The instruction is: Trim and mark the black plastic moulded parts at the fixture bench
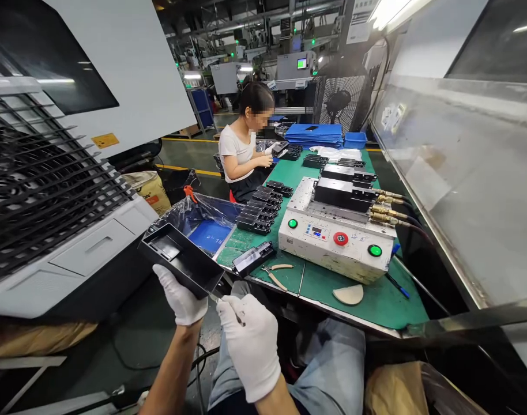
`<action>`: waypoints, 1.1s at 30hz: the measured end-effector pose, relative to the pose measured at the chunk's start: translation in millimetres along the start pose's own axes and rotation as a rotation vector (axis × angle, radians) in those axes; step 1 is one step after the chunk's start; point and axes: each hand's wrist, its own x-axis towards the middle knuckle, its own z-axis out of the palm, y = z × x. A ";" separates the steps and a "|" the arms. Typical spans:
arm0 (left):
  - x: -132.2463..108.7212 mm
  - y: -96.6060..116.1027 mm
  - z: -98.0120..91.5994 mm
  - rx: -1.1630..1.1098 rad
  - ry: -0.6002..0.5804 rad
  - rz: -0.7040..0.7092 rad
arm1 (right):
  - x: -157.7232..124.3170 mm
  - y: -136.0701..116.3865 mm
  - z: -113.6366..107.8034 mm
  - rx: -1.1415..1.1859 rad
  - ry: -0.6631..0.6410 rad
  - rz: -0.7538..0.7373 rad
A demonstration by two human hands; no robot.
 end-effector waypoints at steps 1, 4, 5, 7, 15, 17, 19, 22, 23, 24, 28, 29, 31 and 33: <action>-5.1 2.4 3.2 -0.038 0.015 0.013 | -0.4 0.6 -0.4 -0.008 -0.009 0.007; -15.1 7.0 9.7 -0.096 0.041 0.042 | -4.3 4.4 -2.1 -0.028 -0.032 0.036; -17.3 7.8 10.9 -0.101 0.048 0.035 | -6.1 5.7 -2.6 -0.032 -0.034 0.044; -21.1 8.6 11.5 -0.112 0.040 -0.013 | -9.1 8.6 -3.3 -0.046 -0.036 0.044; -29.9 5.3 0.6 -0.125 -0.028 -0.176 | -0.7 35.0 -13.6 -0.157 0.083 0.092; -28.8 6.6 -0.4 -0.133 -0.031 -0.234 | 4.2 36.5 -25.3 -0.161 0.056 0.050; -26.9 8.9 -1.3 -0.124 -0.045 -0.319 | 8.8 32.8 -40.8 -0.193 -0.043 -0.053; -25.7 12.6 -3.7 -0.133 -0.128 -0.485 | 15.7 24.0 -63.9 -0.358 -0.206 -0.180; -26.3 13.5 -4.9 -0.143 -0.153 -0.532 | 17.8 21.8 -69.9 -0.413 -0.243 -0.203; -27.3 14.0 -6.3 -0.154 -0.162 -0.571 | 19.5 20.5 -74.7 -0.458 -0.269 -0.224; -34.3 9.2 -14.9 -0.148 -0.229 -0.773 | 23.1 22.0 -84.1 -0.559 -0.285 -0.285; -36.5 6.5 -17.7 -0.130 -0.267 -0.833 | 23.3 23.1 -85.0 -0.570 -0.278 -0.288; -41.0 0.8 -22.6 -0.110 -0.332 -0.925 | 23.2 25.2 -86.3 -0.572 -0.266 -0.287; -45.8 -3.1 -25.2 -0.127 -0.347 -0.972 | 22.5 27.0 -87.8 -0.567 -0.260 -0.283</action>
